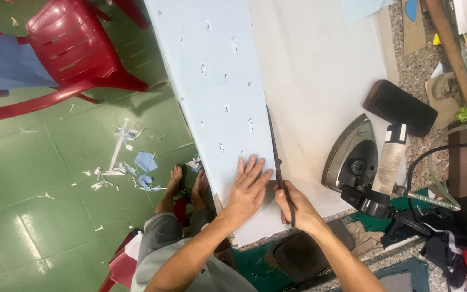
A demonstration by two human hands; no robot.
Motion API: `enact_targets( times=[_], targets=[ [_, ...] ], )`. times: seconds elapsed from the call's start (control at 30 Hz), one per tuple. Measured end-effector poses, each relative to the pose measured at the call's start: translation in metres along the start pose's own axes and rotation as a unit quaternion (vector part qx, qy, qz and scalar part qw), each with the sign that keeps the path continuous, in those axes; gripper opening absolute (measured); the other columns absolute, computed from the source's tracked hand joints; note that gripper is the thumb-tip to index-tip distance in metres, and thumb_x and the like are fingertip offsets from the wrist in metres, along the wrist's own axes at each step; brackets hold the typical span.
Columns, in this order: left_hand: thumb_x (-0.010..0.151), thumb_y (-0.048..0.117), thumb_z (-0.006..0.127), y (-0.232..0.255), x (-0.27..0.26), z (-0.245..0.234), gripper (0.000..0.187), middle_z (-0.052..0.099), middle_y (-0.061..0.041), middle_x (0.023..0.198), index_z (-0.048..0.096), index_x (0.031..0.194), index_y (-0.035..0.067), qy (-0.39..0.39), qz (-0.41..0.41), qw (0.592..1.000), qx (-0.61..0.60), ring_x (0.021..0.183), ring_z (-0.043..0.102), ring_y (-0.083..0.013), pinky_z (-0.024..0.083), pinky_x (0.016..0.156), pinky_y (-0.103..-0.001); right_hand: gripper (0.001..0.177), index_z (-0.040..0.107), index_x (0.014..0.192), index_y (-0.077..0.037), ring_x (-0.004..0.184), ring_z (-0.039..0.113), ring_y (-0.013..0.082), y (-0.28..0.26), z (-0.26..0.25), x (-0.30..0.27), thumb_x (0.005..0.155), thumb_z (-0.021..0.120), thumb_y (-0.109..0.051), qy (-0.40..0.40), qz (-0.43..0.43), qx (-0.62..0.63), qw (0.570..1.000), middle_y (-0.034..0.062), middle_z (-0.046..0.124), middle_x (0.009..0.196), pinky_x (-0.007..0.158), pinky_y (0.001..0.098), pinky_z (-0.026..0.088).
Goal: The person irons a light blue fabric piece on a white table, then uses scissors to cut along the edges. They repeat this process with another fabric piece, ironing and cutting it before placing the finished pieces aside.
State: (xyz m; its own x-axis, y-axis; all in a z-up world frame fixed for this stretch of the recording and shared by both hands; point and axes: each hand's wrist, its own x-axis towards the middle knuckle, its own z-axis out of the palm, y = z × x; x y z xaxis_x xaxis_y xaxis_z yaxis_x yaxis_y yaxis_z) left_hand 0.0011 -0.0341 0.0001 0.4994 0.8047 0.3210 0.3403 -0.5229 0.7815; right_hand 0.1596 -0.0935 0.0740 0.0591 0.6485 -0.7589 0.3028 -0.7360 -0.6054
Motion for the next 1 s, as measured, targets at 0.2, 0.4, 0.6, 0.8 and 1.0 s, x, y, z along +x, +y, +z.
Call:
enact_targets(
  times=[0.2, 0.4, 0.6, 0.8, 1.0],
  targets=[
    [0.096, 0.005, 0.063, 0.002, 0.0, -0.001, 0.03, 0.06, -0.021, 0.143, 0.073, 0.124, 0.011, 0.004, 0.006, 1.0, 0.001, 0.141, 0.049, -0.0358, 0.028, 0.122, -0.055, 0.06, 0.062, 0.112, -0.002, 0.043, 0.068, 0.023, 0.011, 0.005, 0.006, 0.101, 0.034, -0.055, 0.017, -0.011, 0.037, 0.999, 0.0112, 0.063, 0.047, 0.043, 0.0306, 0.053],
    [0.095, 0.017, 0.07, 0.0, 0.001, -0.001, 0.03, 0.059, -0.02, 0.144, 0.072, 0.123, 0.011, 0.0, 0.016, 1.0, 0.009, 0.142, 0.048, -0.0339, 0.025, 0.123, -0.055, 0.052, 0.06, 0.117, 0.004, 0.043, 0.067, 0.0236, 0.004, 0.008, 0.009, 0.103, 0.044, -0.044, 0.105, 0.006, 0.031, 0.994, 0.0099, 0.06, 0.049, 0.044, 0.032, 0.052],
    [0.096, 0.021, 0.071, 0.0, 0.005, -0.017, 0.026, 0.064, -0.02, 0.137, 0.073, 0.117, 0.007, -0.021, 0.018, 0.998, -0.053, 0.138, 0.053, -0.0344, 0.027, 0.123, -0.054, 0.048, 0.06, 0.114, 0.005, 0.042, 0.064, 0.0234, 0.003, 0.019, 0.01, 0.103, 0.054, -0.041, 0.196, 0.019, 0.055, 0.979, 0.0103, 0.06, 0.051, 0.044, 0.0313, 0.05],
    [0.093, 0.02, 0.074, -0.006, 0.007, -0.032, 0.024, 0.068, -0.02, 0.128, 0.074, 0.111, 0.003, -0.036, 0.033, 0.995, -0.09, 0.135, 0.055, -0.0382, 0.028, 0.12, -0.056, 0.046, 0.064, 0.118, 0.001, 0.049, 0.07, 0.0255, 0.003, 0.021, 0.018, 0.099, 0.061, -0.041, 0.237, 0.067, 0.013, 0.969, 0.0115, 0.067, 0.058, 0.052, 0.0353, 0.054],
    [0.099, 0.01, 0.068, -0.053, 0.04, -0.115, 0.019, 0.068, -0.016, 0.129, 0.072, 0.115, 0.0, -0.034, 0.064, 0.983, -0.171, 0.131, 0.059, -0.0391, 0.034, 0.12, -0.063, 0.055, 0.072, 0.114, -0.01, 0.097, 0.072, 0.0272, -0.015, -0.013, 0.075, 0.082, 0.073, -0.055, 0.361, 0.082, -0.049, 0.928, 0.0116, 0.078, 0.1, 0.082, 0.0382, 0.051]
  ],
)
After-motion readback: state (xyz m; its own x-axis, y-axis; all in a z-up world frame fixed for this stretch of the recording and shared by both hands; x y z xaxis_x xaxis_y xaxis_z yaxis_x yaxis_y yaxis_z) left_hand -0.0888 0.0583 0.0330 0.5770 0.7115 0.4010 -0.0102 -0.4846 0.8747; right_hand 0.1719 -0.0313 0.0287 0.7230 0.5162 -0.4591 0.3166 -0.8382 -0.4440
